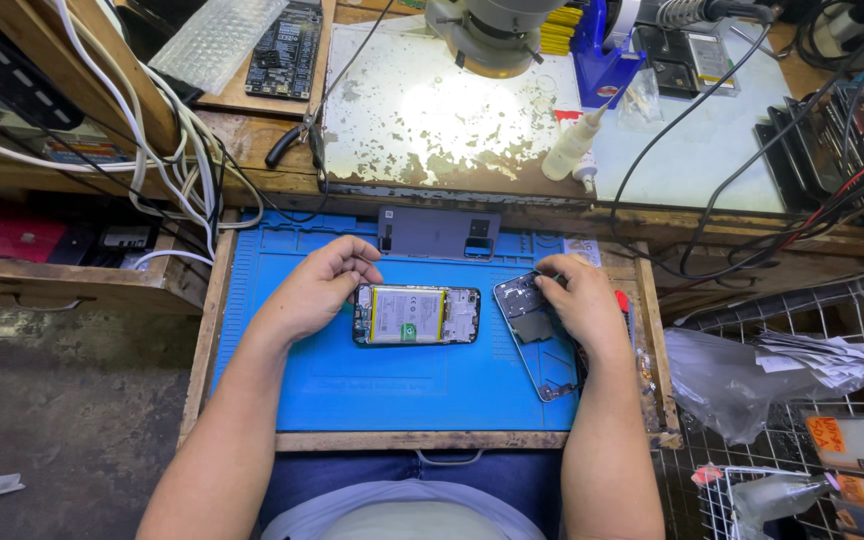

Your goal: The person removes the back cover, battery, and internal components of a mobile phone by hand and then begins reassembling the device on a blue workbench mat.

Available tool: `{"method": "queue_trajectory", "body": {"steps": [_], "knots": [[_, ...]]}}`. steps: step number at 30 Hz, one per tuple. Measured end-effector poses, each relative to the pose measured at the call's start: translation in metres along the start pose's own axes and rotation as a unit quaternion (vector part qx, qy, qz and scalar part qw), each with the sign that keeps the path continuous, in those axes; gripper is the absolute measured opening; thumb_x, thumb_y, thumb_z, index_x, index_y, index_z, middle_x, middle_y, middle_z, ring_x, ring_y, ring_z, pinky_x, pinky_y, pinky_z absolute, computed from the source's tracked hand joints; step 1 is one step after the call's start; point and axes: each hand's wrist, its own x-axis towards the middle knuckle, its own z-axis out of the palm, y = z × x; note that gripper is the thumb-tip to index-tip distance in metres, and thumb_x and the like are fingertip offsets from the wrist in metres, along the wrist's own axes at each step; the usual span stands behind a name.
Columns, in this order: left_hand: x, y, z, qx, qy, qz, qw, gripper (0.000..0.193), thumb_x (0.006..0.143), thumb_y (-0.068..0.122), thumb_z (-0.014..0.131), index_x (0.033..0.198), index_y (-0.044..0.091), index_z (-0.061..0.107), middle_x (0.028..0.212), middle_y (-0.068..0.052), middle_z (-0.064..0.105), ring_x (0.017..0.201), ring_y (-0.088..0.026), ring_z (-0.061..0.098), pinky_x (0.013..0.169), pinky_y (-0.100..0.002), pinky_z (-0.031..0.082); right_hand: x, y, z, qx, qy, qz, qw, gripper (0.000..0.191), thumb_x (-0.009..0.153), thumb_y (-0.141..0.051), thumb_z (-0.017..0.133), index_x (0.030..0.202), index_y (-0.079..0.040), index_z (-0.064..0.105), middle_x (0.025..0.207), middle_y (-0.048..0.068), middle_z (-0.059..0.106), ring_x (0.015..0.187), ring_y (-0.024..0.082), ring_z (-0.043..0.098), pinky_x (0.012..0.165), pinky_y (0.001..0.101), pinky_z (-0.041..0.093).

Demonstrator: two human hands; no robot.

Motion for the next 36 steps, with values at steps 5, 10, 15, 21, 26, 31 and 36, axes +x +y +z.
{"method": "queue_trajectory", "body": {"steps": [5, 10, 15, 21, 26, 31, 36], "knots": [[0.0, 0.001, 0.005, 0.034, 0.006, 0.018, 0.999, 0.021, 0.097, -0.001, 0.054, 0.116, 0.001, 0.062, 0.102, -0.006, 0.069, 0.099, -0.013, 0.066, 0.088, -0.027, 0.053, -0.001, -0.004, -0.001, 0.002, 0.012, -0.026, 1.0, 0.021, 0.086, -0.012, 0.072, 0.105, -0.004, 0.074, 0.098, 0.015, 0.071, 0.094, 0.031, 0.069, 0.083, 0.0394, 0.052], [-0.001, 0.005, 0.007, 0.042, 0.007, 0.019, 0.999, 0.02, 0.097, 0.002, 0.056, 0.116, 0.001, 0.063, 0.103, -0.006, 0.069, 0.101, -0.013, 0.067, 0.09, -0.028, 0.054, -0.003, -0.016, -0.001, 0.032, 0.016, -0.013, 0.999, 0.02, 0.087, -0.012, 0.071, 0.105, -0.004, 0.073, 0.097, 0.012, 0.071, 0.092, 0.028, 0.07, 0.081, 0.0367, 0.053], [-0.003, 0.009, 0.008, 0.049, 0.019, -0.001, 0.999, 0.019, 0.097, 0.004, 0.058, 0.115, 0.002, 0.064, 0.102, -0.005, 0.07, 0.099, -0.013, 0.067, 0.089, -0.028, 0.054, -0.005, -0.026, 0.002, 0.039, 0.016, -0.051, 0.998, 0.017, 0.089, -0.012, 0.071, 0.103, -0.003, 0.073, 0.097, 0.012, 0.07, 0.092, 0.027, 0.07, 0.081, 0.0358, 0.053], [-0.003, 0.01, 0.01, 0.026, 0.01, 0.017, 0.999, 0.019, 0.097, 0.007, 0.06, 0.115, 0.002, 0.064, 0.101, -0.004, 0.069, 0.098, -0.012, 0.067, 0.088, -0.027, 0.055, -0.006, -0.033, 0.009, 0.052, 0.004, -0.101, 0.994, 0.014, 0.089, -0.011, 0.071, 0.099, -0.002, 0.071, 0.095, 0.011, 0.069, 0.092, 0.029, 0.069, 0.082, 0.0365, 0.053], [-0.003, 0.01, 0.012, 0.044, 0.015, 0.015, 0.999, 0.021, 0.094, 0.01, 0.068, 0.113, 0.002, 0.066, 0.097, -0.003, 0.068, 0.092, -0.01, 0.063, 0.084, -0.026, 0.054, -0.008, -0.04, 0.017, 0.038, -0.019, -0.164, 0.985, 0.014, 0.087, -0.013, 0.072, 0.098, -0.004, 0.072, 0.095, 0.01, 0.069, 0.094, 0.03, 0.067, 0.085, 0.0393, 0.051], [-0.004, 0.01, 0.013, 0.069, 0.009, 0.036, 0.997, 0.022, 0.094, 0.012, 0.069, 0.113, 0.002, 0.066, 0.096, 0.0, 0.065, 0.09, -0.008, 0.059, 0.084, -0.025, 0.053, -0.009, -0.045, 0.022, 0.028, -0.046, -0.191, 0.98, 0.017, 0.084, -0.014, 0.073, 0.1, -0.007, 0.072, 0.096, 0.008, 0.068, 0.096, 0.029, 0.066, 0.087, 0.0404, 0.049], [-0.005, 0.011, 0.013, 0.077, 0.003, 0.044, 0.996, 0.022, 0.094, 0.012, 0.069, 0.113, 0.002, 0.066, 0.096, 0.0, 0.064, 0.091, -0.009, 0.059, 0.085, -0.025, 0.053, -0.01, -0.048, 0.024, 0.023, -0.052, -0.179, 0.982, 0.016, 0.085, -0.014, 0.073, 0.1, -0.008, 0.072, 0.096, 0.007, 0.068, 0.098, 0.029, 0.065, 0.088, 0.0404, 0.047]]}}
